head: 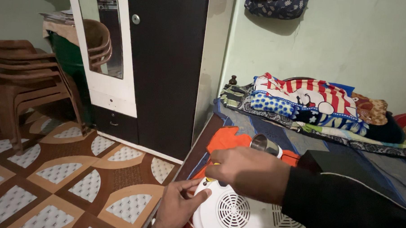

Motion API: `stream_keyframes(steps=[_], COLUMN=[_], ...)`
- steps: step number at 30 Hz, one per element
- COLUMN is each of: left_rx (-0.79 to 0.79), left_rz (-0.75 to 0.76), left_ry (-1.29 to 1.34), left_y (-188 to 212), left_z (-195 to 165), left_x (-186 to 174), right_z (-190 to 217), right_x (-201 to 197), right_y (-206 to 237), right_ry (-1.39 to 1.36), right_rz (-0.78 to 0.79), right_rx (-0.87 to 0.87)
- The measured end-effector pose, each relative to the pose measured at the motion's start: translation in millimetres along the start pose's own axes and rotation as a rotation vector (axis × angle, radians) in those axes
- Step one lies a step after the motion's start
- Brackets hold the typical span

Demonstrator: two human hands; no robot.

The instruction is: The person works on a white electric fan lying on a bed, using a yellow-handled screwdriver to unscrew and tighten screws on the fan's housing. They hold the fan steady with one hand while driving screws at different points around the base throughout the clip.

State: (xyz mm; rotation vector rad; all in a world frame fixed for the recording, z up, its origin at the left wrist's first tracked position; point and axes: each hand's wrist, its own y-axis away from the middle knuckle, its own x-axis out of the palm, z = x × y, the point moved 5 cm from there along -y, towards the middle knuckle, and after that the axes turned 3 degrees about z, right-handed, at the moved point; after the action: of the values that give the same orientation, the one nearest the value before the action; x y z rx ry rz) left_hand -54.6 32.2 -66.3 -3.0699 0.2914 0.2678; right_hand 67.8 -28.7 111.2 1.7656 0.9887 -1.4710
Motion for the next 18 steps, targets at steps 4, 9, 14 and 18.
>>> stream_keyframes(steps=[4, 9, 14, 18], left_rx=[0.005, 0.018, 0.044, 0.133], left_rz=[0.012, 0.0, 0.012, 0.008], left_ry=[0.042, 0.062, -0.017, 0.056], left_y=[-1, -3, -3, -1], left_z=[3, 6, 5, 1], left_x=[0, -1, -1, -1], right_z=[5, 4, 6, -4], right_x=[-1, 8, 10, 14], right_y=[0, -7, -14, -20], right_ry=[0.031, 0.085, 0.142, 0.13], right_rz=[-0.037, 0.077, 0.071, 0.29], right_rx=[-0.052, 0.078, 0.081, 0.235])
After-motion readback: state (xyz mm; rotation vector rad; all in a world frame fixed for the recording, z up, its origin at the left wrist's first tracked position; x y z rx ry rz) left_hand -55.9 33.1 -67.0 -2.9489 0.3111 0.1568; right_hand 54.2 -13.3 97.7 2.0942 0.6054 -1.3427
